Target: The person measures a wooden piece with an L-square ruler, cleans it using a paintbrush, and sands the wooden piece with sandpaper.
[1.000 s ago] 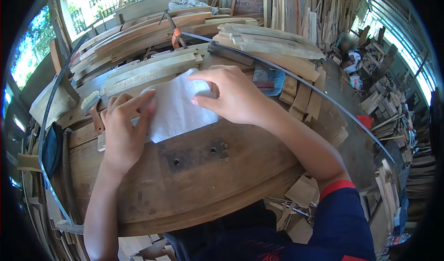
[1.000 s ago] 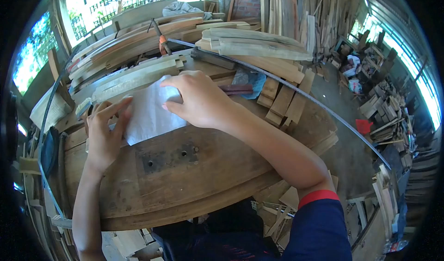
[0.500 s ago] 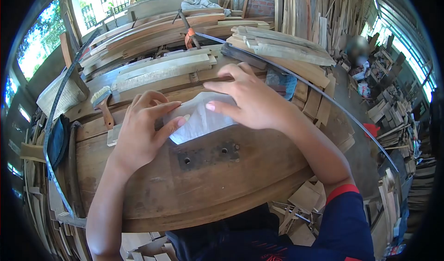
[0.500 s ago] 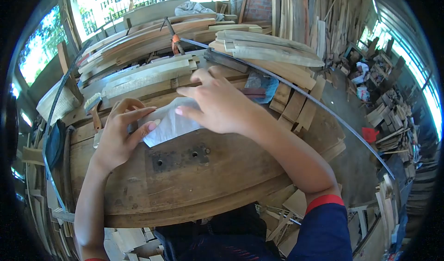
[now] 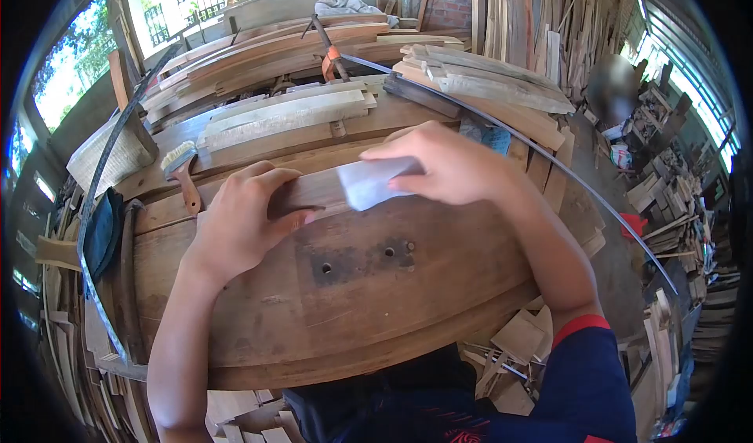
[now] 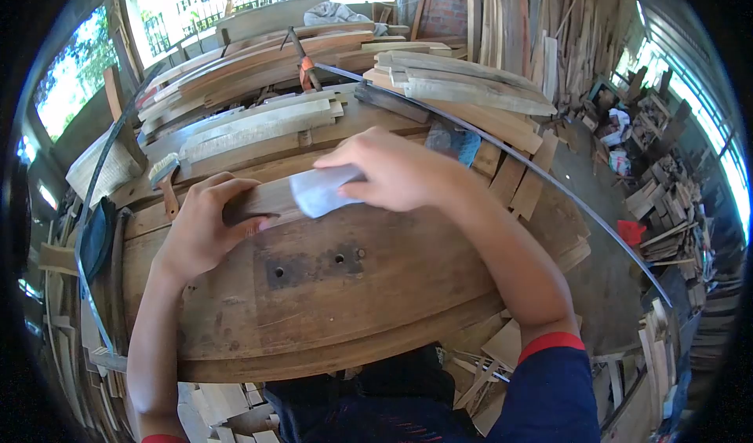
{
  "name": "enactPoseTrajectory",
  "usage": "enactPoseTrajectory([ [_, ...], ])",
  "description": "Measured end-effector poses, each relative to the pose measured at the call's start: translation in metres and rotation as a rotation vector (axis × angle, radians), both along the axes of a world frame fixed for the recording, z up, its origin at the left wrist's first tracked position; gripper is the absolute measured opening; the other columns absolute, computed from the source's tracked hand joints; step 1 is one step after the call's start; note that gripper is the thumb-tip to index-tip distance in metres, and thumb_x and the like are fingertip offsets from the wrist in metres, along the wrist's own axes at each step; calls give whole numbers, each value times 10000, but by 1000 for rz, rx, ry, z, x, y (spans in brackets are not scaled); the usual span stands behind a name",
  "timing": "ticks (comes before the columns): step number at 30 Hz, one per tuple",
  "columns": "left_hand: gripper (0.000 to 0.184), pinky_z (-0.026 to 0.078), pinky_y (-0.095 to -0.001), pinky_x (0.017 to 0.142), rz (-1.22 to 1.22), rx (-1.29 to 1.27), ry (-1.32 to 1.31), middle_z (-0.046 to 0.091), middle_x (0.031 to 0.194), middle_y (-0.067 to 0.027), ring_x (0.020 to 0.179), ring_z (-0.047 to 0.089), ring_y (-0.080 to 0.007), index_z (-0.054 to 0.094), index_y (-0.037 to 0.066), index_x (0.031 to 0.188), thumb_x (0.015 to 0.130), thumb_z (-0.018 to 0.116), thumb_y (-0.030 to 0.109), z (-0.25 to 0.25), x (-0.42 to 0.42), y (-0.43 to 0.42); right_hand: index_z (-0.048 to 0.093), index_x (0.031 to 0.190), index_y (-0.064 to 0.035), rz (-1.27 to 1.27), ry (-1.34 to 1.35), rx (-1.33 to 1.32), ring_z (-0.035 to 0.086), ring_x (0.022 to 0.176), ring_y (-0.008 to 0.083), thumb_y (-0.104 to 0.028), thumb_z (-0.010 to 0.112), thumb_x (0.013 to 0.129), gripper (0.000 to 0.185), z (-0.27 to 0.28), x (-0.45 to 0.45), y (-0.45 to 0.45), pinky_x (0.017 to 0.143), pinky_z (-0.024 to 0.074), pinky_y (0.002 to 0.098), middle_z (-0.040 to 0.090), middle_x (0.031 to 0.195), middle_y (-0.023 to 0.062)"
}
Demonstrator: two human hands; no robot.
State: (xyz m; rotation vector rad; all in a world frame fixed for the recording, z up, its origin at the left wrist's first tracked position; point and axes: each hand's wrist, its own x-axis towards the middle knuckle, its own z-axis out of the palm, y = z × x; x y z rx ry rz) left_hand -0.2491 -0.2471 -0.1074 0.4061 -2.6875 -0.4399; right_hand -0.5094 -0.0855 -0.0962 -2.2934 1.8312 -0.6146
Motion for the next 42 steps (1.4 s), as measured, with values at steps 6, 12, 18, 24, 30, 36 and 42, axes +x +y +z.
enactPoseTrajectory([
  [6,479,529,-456,882,-32,-16,79,705,1020,-221,963,688,-418,725,-60,1182,804,891,184,-5,0,-4,689,1359,-4,-36,-53,-54,713,1083,396,-94,766,910,465,-13,22,-11,972,555,441,731,1220,241],
  [12,496,524,-424,944,-11,72,6,724,1072,-224,1036,684,-412,734,-51,1184,771,905,164,3,3,-5,718,1305,-7,4,-41,20,710,1122,360,-186,825,886,468,1,-1,-4,989,548,430,741,1237,211],
  [18,523,527,-421,956,-10,47,16,740,1098,-239,1028,700,-421,733,-61,1186,761,918,181,1,4,-5,749,1258,-16,20,-106,26,729,1080,329,-217,861,854,465,0,-16,-4,959,554,420,763,1170,191],
  [24,595,511,-422,1006,3,127,-64,725,1176,-232,1134,680,-402,698,-27,1294,763,897,150,5,2,-6,733,1265,-3,-25,-33,-94,727,1091,336,-205,840,883,445,-13,18,-12,971,554,429,758,1173,202],
  [30,818,461,-489,1121,-160,-49,74,588,1437,-217,1314,581,-410,480,66,1575,802,744,100,8,2,14,725,1187,23,-46,-204,-16,742,1070,298,-204,845,867,411,-11,16,-12,941,565,402,763,1156,183],
  [36,689,460,-522,1128,-281,-167,197,647,1360,-217,1316,585,-428,529,74,1542,887,735,131,-6,-11,24,701,1191,17,-51,-160,-230,725,1118,297,-301,895,837,515,1,33,-6,993,546,385,751,1196,192],
  [42,366,588,-477,937,-258,-178,129,713,1259,-188,1098,710,-391,724,58,1268,952,743,242,-24,-11,-3,670,1276,-29,-56,-205,-643,643,1249,251,-341,888,830,587,61,22,24,1048,525,405,700,1294,170],
])
